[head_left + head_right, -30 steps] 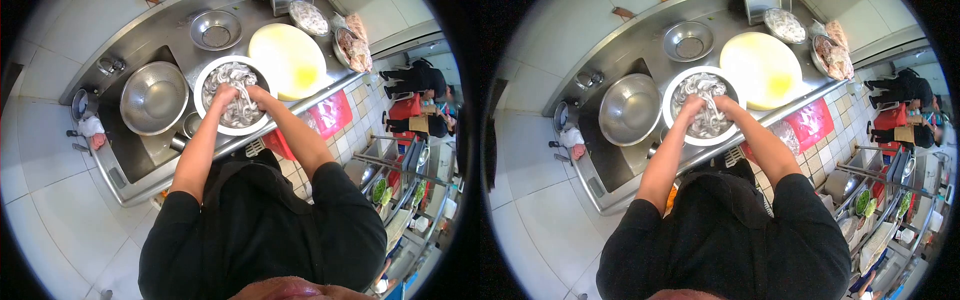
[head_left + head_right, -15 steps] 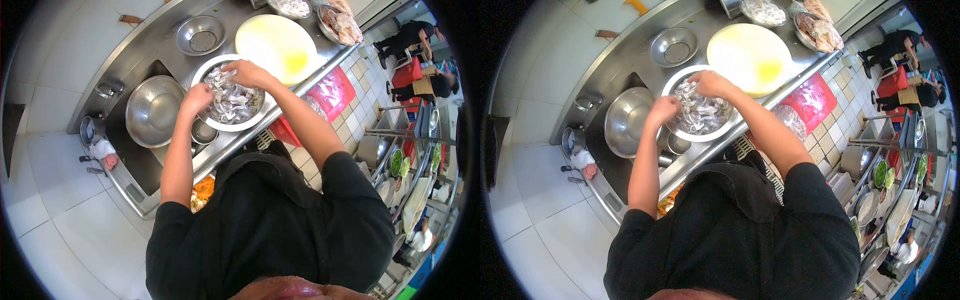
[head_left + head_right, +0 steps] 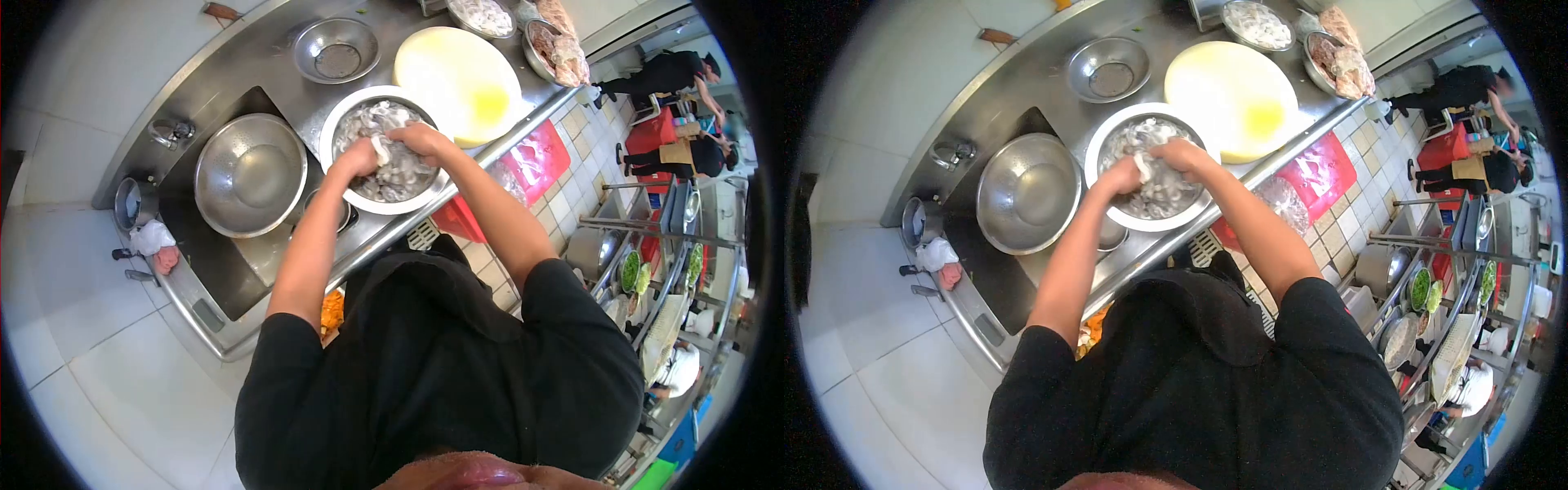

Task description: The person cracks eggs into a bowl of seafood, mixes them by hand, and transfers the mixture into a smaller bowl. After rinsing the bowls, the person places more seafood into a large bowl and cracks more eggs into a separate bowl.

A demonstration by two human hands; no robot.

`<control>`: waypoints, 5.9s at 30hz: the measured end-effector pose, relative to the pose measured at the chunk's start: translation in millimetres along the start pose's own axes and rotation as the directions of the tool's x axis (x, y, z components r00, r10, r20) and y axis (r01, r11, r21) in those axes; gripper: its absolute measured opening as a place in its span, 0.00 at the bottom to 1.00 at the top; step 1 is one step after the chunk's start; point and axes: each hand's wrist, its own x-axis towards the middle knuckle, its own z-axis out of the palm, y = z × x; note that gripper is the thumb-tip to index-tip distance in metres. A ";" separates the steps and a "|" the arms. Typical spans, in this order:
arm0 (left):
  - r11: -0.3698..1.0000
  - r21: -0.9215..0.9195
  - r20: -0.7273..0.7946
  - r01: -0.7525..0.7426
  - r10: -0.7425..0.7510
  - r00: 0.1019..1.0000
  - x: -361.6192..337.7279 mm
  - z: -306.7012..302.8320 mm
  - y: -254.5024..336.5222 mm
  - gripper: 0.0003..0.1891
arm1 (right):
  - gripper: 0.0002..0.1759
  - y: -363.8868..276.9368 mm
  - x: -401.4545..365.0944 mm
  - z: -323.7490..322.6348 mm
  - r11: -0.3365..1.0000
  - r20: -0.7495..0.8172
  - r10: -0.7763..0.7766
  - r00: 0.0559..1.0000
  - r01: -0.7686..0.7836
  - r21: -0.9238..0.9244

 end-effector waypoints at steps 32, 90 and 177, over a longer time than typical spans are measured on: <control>0.995 0.010 -0.394 0.095 -0.083 0.915 -29.0 -93.9 -8.8 0.24 | 0.21 110.6 -60.1 -16.5 0.925 -0.393 -0.163 0.905 0.279 0.257; 0.895 -0.268 0.095 -0.358 0.394 0.914 437.9 502.5 855.9 0.10 | 0.41 534.4 -488.7 -788.8 0.747 -0.822 0.358 0.442 0.393 0.536; 0.366 -0.426 0.896 -0.828 0.297 -0.330 1139.0 1489.7 1880.7 0.10 | 0.33 981.5 -572.7 -1869.2 -0.014 0.286 0.951 -0.118 0.907 0.421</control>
